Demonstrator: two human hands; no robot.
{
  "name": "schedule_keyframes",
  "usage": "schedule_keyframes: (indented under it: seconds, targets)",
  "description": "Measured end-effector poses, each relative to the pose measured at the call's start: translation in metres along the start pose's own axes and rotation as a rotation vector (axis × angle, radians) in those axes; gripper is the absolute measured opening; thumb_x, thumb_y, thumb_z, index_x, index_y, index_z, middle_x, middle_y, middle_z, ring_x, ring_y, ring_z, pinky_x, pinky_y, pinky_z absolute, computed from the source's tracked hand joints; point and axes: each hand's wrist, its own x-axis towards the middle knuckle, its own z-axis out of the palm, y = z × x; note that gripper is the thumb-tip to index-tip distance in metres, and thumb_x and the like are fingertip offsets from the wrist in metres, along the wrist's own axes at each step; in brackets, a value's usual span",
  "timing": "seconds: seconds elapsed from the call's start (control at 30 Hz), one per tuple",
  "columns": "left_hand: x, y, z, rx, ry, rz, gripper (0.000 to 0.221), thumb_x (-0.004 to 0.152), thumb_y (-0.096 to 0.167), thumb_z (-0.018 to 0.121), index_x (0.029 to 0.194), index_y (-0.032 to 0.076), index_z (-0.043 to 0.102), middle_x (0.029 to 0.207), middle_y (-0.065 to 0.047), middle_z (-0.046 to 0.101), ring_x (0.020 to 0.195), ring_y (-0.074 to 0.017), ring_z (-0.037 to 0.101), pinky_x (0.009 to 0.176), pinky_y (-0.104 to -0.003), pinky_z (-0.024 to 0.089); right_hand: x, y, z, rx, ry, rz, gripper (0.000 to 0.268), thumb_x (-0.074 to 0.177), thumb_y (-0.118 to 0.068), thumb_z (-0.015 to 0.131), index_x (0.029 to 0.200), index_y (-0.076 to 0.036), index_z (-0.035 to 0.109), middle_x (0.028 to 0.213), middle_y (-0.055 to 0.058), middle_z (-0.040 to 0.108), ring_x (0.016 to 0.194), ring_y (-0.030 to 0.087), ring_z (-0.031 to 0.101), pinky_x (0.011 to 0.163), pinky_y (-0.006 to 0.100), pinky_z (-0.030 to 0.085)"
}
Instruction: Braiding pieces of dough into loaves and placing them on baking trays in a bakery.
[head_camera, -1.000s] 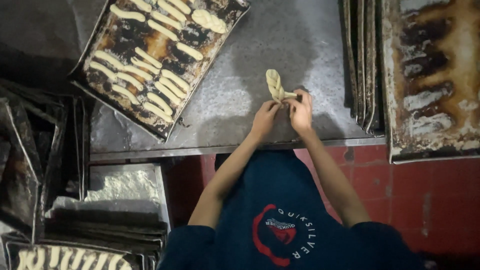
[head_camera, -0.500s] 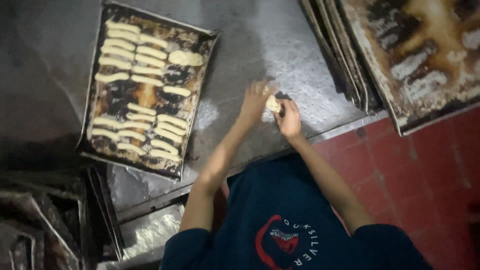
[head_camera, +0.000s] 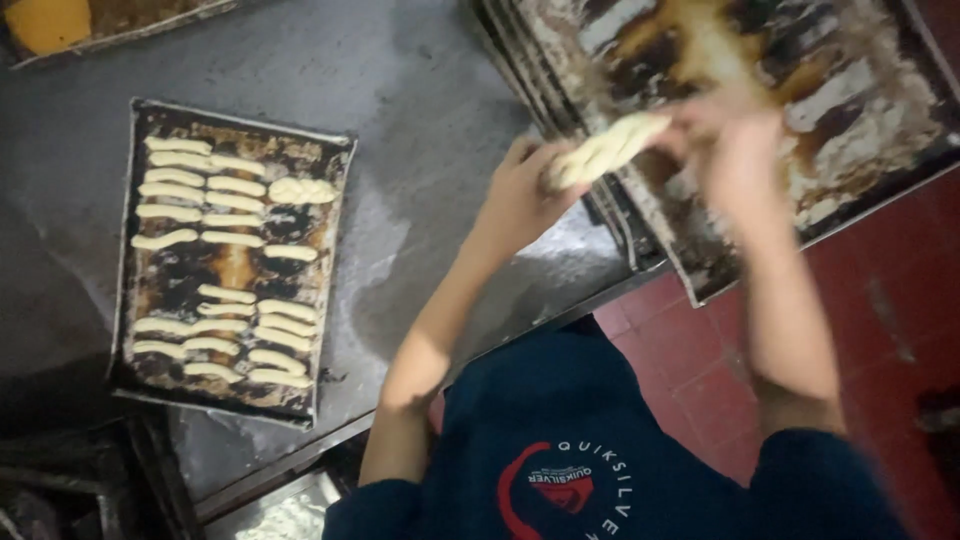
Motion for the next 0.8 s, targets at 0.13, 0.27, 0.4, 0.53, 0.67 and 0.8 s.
schedule_keyframes:
  seconds: [0.13,0.27,0.4,0.53,0.67,0.8]
  targets:
    - [0.090,-0.038,0.102,0.080,0.100,0.033,0.042,0.094,0.027,0.076,0.124,0.003,0.058,0.105,-0.011,0.045,0.085,-0.0247,0.052,0.076,-0.034,0.049,-0.009,0.173,-0.003,-0.081,-0.027,0.073,0.022,0.103,-0.015,0.098,0.110,0.000,0.083,0.105,0.015,0.078,0.093,0.023,0.069,0.084,0.035,0.049]
    - [0.122,-0.093,0.173,0.328,-0.055,-0.226,0.065,0.091,0.033,0.080,0.141,0.006,0.048,0.131,-0.022,0.051,0.113,-0.0397,0.059,0.095,-0.048,0.050,-0.007,0.225,0.014,0.026,-0.286,0.197,0.017,0.092,0.007,0.086,0.107,0.003,0.080,0.100,0.017,0.077,0.089,0.025,0.073,0.086,0.037,0.057]
    - [0.137,-0.078,0.167,0.458,-0.292,-0.395,0.061,0.094,0.011,0.071,0.149,0.009,0.046,0.154,-0.026,0.036,0.140,-0.0480,0.040,0.110,-0.054,0.041,-0.014,0.237,0.018,0.027,-0.357,0.282,0.018,0.094,0.009,0.080,0.111,0.010,0.076,0.105,0.025,0.076,0.082,0.030,0.073,0.077,0.033,0.066]
    - [0.147,-0.131,0.197,0.212,0.127,-0.160,0.034,0.067,0.010,0.073,0.100,0.019,0.071,0.098,-0.014,0.068,0.094,-0.0321,0.067,0.079,-0.042,0.054,-0.024,0.278,0.021,-0.004,-0.339,0.066,0.009,0.102,-0.006,0.083,0.109,-0.003,0.078,0.104,0.014,0.077,0.090,0.027,0.071,0.084,0.037,0.050]
    - [0.134,-0.139,0.205,0.426,0.179,0.015,0.034,0.078,0.023,0.070,0.110,0.014,0.063,0.110,-0.014,0.065,0.111,-0.0362,0.059,0.097,-0.045,0.047,-0.047,0.309,0.034,-0.053,-0.328,0.083,0.020,0.100,-0.016,0.090,0.115,-0.007,0.079,0.106,0.011,0.078,0.088,0.021,0.070,0.083,0.033,0.051]
    - [0.112,-0.126,0.192,0.567,0.165,-0.101,0.094,0.085,0.058,0.089,0.154,0.021,0.037,0.152,-0.015,0.049,0.146,-0.0308,0.043,0.114,-0.049,0.041,-0.037,0.293,0.033,-0.228,-0.452,0.253,0.033,0.095,-0.033,0.093,0.117,-0.014,0.079,0.099,0.011,0.077,0.089,0.025,0.072,0.086,0.036,0.049]
